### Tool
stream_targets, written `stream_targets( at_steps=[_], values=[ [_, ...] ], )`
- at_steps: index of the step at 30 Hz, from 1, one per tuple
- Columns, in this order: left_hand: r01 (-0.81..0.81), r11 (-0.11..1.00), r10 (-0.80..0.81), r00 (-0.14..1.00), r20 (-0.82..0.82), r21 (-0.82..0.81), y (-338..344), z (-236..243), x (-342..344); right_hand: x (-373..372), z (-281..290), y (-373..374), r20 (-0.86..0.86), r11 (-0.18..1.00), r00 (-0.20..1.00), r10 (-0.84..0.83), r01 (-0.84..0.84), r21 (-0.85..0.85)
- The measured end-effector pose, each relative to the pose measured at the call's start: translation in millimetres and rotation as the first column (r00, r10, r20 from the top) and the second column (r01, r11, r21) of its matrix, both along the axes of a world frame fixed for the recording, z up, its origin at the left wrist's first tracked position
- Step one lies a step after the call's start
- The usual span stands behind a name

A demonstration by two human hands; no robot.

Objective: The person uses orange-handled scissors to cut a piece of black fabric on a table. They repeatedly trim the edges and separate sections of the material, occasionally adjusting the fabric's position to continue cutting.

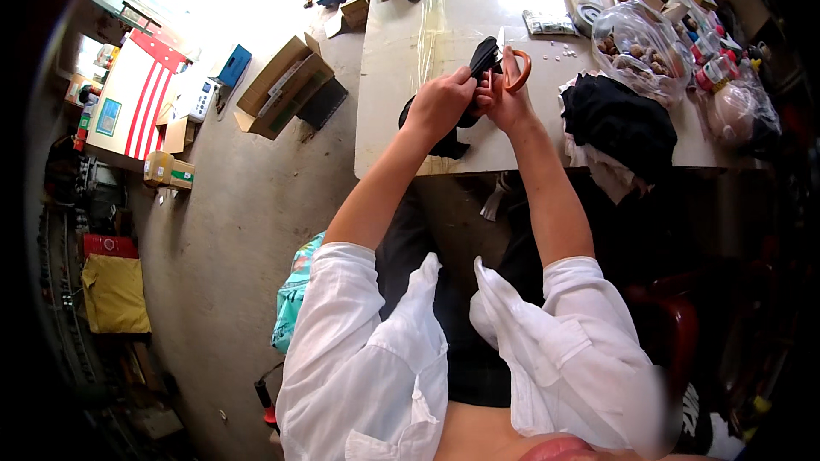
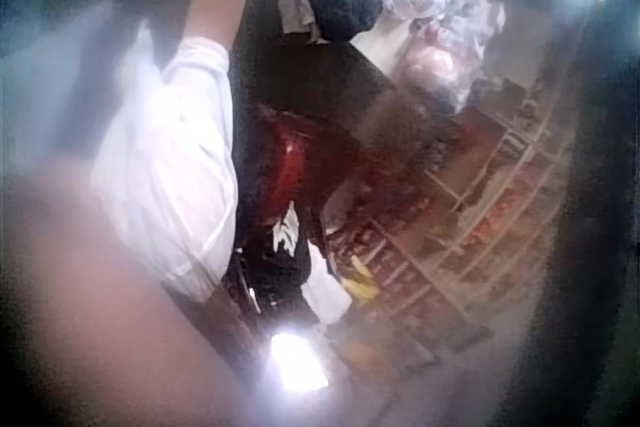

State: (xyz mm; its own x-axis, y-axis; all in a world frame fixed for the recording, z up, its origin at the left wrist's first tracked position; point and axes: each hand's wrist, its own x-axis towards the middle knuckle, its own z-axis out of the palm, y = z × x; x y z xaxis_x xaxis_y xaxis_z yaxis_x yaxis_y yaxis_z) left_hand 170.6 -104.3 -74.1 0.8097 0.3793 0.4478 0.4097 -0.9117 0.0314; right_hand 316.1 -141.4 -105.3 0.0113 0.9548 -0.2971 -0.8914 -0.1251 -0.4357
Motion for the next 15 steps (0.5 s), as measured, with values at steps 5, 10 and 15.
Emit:
stream_targets(
  at_steps=[5,10,15],
  values=[
    [-0.028,1.000,0.028,0.999,0.026,-0.002,-1,-3,-12,-7,-4,-2,0.091,0.998,0.995,-0.050,0.054,-0.043],
    [-0.052,0.999,0.051,0.997,0.053,0.016,-1,1,-23,-16,2,-12,0.155,0.999,0.987,-0.035,0.039,-0.025],
    [-0.005,0.995,0.005,1.000,0.001,0.095,-3,13,-22,-17,-1,-14,0.092,0.991,0.993,0.078,-0.088,0.102]
  ],
)
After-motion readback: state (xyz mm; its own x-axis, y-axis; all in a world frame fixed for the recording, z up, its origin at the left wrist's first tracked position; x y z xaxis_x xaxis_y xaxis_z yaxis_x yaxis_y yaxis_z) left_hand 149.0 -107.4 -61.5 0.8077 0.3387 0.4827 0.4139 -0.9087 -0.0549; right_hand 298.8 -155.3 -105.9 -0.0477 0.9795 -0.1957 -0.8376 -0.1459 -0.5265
